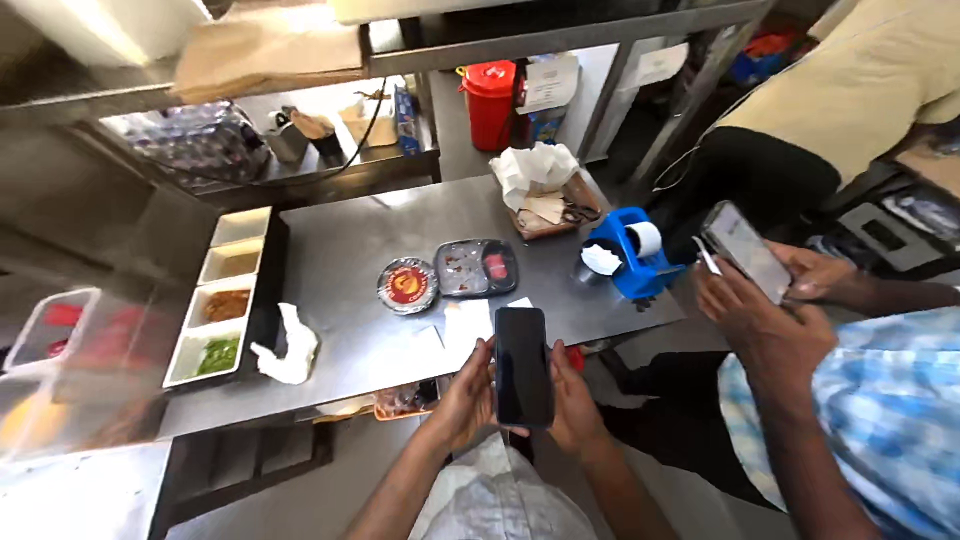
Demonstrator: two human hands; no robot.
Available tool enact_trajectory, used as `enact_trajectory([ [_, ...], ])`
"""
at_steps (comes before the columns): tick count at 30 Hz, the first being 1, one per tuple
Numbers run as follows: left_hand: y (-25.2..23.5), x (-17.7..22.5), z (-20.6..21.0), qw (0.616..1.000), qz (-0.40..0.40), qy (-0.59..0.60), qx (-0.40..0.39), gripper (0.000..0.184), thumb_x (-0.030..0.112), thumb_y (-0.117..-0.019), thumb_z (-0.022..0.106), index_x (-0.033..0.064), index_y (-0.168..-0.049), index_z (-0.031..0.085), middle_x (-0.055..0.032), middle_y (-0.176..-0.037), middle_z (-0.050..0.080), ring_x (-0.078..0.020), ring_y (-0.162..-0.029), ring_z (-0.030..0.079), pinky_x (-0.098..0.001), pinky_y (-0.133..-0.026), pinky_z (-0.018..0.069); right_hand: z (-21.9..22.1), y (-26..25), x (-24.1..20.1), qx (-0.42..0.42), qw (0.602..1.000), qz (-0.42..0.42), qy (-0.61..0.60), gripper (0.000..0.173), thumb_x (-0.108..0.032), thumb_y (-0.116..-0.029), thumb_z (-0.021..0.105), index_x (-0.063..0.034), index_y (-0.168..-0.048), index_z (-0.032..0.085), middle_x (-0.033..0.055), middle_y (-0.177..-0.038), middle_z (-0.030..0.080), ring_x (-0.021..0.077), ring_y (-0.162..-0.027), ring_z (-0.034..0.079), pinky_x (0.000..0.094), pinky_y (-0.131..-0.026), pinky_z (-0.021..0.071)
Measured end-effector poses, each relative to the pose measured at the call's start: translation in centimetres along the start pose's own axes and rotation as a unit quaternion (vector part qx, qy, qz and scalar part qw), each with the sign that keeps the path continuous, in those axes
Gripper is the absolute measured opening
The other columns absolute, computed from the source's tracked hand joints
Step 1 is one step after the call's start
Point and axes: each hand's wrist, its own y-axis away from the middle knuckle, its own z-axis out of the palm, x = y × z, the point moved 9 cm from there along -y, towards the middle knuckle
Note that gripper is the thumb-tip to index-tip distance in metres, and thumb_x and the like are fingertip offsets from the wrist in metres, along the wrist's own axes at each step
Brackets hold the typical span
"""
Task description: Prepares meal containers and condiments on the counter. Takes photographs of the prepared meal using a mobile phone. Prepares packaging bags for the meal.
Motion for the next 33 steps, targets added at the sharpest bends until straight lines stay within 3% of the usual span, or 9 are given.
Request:
enact_trajectory([
  [5, 1.5, 1.5, -2.0, 0.998, 0.013, 0.032, -0.043, 0.073, 0.064, -0.1055, 0.013, 0.024, -0.165, 0.0, -0.0219, -0.149, 0.05, -0.0432, -0.122, 0.062, -0.062, -0.086, 0.0587, 2.2, -1.5, 0.6, -0.004, 0.999, 0.002, 0.036, 0.071, -0.057, -0.1072, 0.027, -0.0048, -0.153, 0.039, 0.0154, -0.138, 0.062, 0.0248, -0.126, 0.061, 0.0477, -0.106, 0.0523],
  [9, 2.0, 1.8, -2.8, 0.995, -0.007, 0.044, -0.09, 0.073, 0.07, -0.1028, 0.02, 0.0344, -0.164, 0.003, -0.0228, -0.15, 0.049, -0.0458, -0.123, 0.061, -0.0659, -0.087, 0.0566, 2.5, -2.1, 1.4, 0.024, 0.999, -0.004, 0.034, 0.068, -0.056, -0.1073, 0.03, -0.0073, -0.152, 0.043, 0.0146, -0.138, 0.062, 0.0244, -0.127, 0.06, 0.0481, -0.107, 0.0512],
  [13, 2.6, 2.1, -3.8, 0.999, 0.006, 0.036, -0.018, 0.077, 0.07, -0.1023, 0.024, 0.0276, -0.165, 0.01, -0.0194, -0.145, 0.056, -0.0417, -0.116, 0.066, -0.0604, -0.079, 0.0611, 3.8, -2.1, 1.5, 0.012, 0.999, -0.01, 0.027, 0.056, -0.043, -0.1111, 0.025, -0.0058, -0.147, 0.046, 0.0133, -0.131, 0.066, 0.0218, -0.12, 0.064, 0.046, -0.103, 0.0544],
  [15, 2.4, 1.5, -4.4, 0.998, 0.015, 0.055, 0.009, 0.085, 0.075, -0.0992, 0.029, 0.0248, -0.165, 0.008, -0.0205, -0.143, 0.057, -0.043, -0.113, 0.068, -0.0598, -0.074, 0.0621, 4.2, -1.7, 1.2, 0.021, 0.999, 0.003, 0.042, 0.055, -0.041, -0.112, 0.025, -0.0057, -0.151, 0.042, 0.0119, -0.134, 0.064, 0.0196, -0.122, 0.063, 0.0434, -0.104, 0.0536],
  [19, 2.0, 0.5, -4.6, 0.993, 0.012, 0.12, 0.009, 0.093, 0.079, -0.094, 0.038, 0.031, -0.164, -0.001, -0.0208, -0.152, 0.049, -0.0487, -0.118, 0.063, -0.0666, -0.074, 0.0596, 3.5, -1.4, 0.9, 0.075, 0.995, 0.039, 0.053, 0.056, -0.045, -0.1102, 0.037, -0.0078, -0.152, 0.044, 0.0115, -0.141, 0.061, 0.0203, -0.127, 0.061, 0.0442, -0.108, 0.0512],
  [23, 1.3, 0.9, -3.3, 0.993, 0.01, 0.115, -0.015, 0.088, 0.078, -0.0966, 0.029, 0.0317, -0.163, -0.006, -0.0195, -0.156, 0.044, -0.0487, -0.124, 0.06, -0.0663, -0.074, 0.0594, 2.9, -0.7, -0.1, 0.081, 0.994, 0.027, 0.064, 0.059, -0.046, -0.1099, 0.037, -0.0085, -0.155, 0.04, 0.0103, -0.148, 0.055, 0.018, -0.134, 0.055, 0.0423, -0.112, 0.0467],
  [27, 0.1, 1.4, -1.4, 0.996, 0.011, 0.088, -0.003, 0.089, 0.077, -0.0968, 0.032, 0.0234, -0.164, 0.009, -0.0175, -0.151, 0.051, -0.0418, -0.123, 0.063, -0.0624, -0.08, 0.0607, 1.4, -0.3, -1.6, 0.09, 0.994, 0.0, 0.064, 0.05, -0.039, -0.111, 0.036, -0.0053, -0.146, 0.049, 0.012, -0.129, 0.067, 0.0195, -0.116, 0.066, 0.042, -0.098, 0.0571],
  [31, -0.6, 1.9, -0.5, 0.998, 0.008, 0.056, -0.032, 0.079, 0.072, -0.1005, 0.015, 0.0262, -0.165, 0.01, -0.0203, -0.147, 0.054, -0.0411, -0.116, 0.066, -0.058, -0.079, 0.0614, 0.1, -0.7, -2.4, 0.048, 0.989, 0.004, 0.136, 0.046, -0.028, -0.1062, 0.046, -0.0159, -0.151, 0.048, 0.0091, -0.136, 0.063, 0.0201, -0.121, 0.063, 0.0412, -0.102, 0.0531],
  [33, -0.6, 1.7, -0.5, 0.998, 0.005, 0.055, -0.034, 0.077, 0.073, -0.1, 0.014, 0.031, -0.165, 0.012, -0.0195, -0.147, 0.054, -0.0409, -0.115, 0.066, -0.0589, -0.08, 0.0606, -0.1, -0.6, -2.6, 0.005, 0.989, 0.003, 0.147, 0.052, -0.022, -0.1016, 0.049, -0.0194, -0.153, 0.045, 0.0112, -0.137, 0.062, 0.0229, -0.119, 0.063, 0.0427, -0.098, 0.0545],
])
